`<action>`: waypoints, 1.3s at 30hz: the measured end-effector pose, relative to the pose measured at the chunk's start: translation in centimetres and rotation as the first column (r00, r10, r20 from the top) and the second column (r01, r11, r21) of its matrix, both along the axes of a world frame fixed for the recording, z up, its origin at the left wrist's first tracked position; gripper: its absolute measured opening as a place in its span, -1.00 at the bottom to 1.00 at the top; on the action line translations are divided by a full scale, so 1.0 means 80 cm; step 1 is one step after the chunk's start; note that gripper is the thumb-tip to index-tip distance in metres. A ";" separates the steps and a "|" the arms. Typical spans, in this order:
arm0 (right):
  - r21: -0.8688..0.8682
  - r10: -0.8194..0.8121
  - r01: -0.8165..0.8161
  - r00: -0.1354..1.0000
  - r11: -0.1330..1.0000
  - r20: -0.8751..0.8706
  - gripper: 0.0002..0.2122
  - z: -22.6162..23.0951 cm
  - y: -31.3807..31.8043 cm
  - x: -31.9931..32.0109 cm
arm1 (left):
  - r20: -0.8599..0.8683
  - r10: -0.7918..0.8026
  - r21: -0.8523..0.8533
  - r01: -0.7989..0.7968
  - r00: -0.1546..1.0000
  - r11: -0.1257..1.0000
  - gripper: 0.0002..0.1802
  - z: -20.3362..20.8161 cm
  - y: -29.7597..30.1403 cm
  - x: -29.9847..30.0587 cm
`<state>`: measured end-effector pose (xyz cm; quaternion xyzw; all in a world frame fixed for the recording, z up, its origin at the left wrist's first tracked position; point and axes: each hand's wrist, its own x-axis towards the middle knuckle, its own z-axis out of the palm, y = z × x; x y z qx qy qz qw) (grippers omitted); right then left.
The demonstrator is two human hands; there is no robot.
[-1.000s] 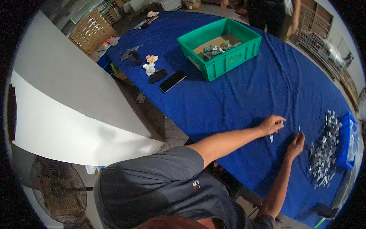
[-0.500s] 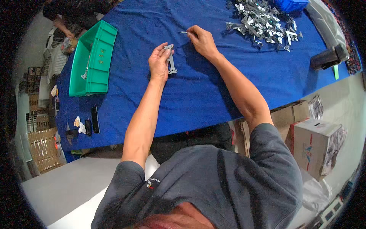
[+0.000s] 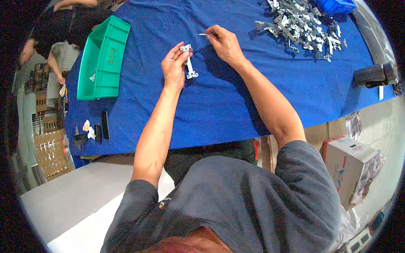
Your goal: The recorder is assembling small metal components by inserting pins and fitting pieces together on a table.
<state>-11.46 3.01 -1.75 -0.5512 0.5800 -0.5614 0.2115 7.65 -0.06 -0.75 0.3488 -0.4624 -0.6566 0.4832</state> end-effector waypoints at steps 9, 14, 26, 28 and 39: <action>-0.017 0.004 -0.004 1.000 1.000 -0.004 -0.83 0.001 0.005 -0.001 | 0.023 0.018 -0.007 -0.018 1.000 1.000 -0.55 -0.001 0.003 -0.001; 0.021 0.004 -0.005 1.000 1.000 0.025 -0.82 0.001 0.008 0.000 | 0.002 0.011 0.004 -0.011 1.000 1.000 -0.54 -0.004 0.004 -0.001; 0.117 0.005 -0.009 1.000 0.993 0.031 -0.83 0.004 0.008 -0.016 | 0.087 0.008 -0.037 -0.004 0.996 0.999 -0.63 0.003 0.001 -0.014; -0.021 0.060 -0.059 0.996 0.998 0.066 -0.87 -0.005 0.006 -0.013 | 0.011 -0.004 -0.071 0.005 1.000 0.997 -0.58 -0.006 0.002 -0.011; 0.002 0.138 -0.140 0.981 0.990 0.134 -0.87 -0.007 0.000 -0.006 | 0.060 0.009 -0.058 -0.005 0.998 0.998 -0.56 0.001 0.004 -0.001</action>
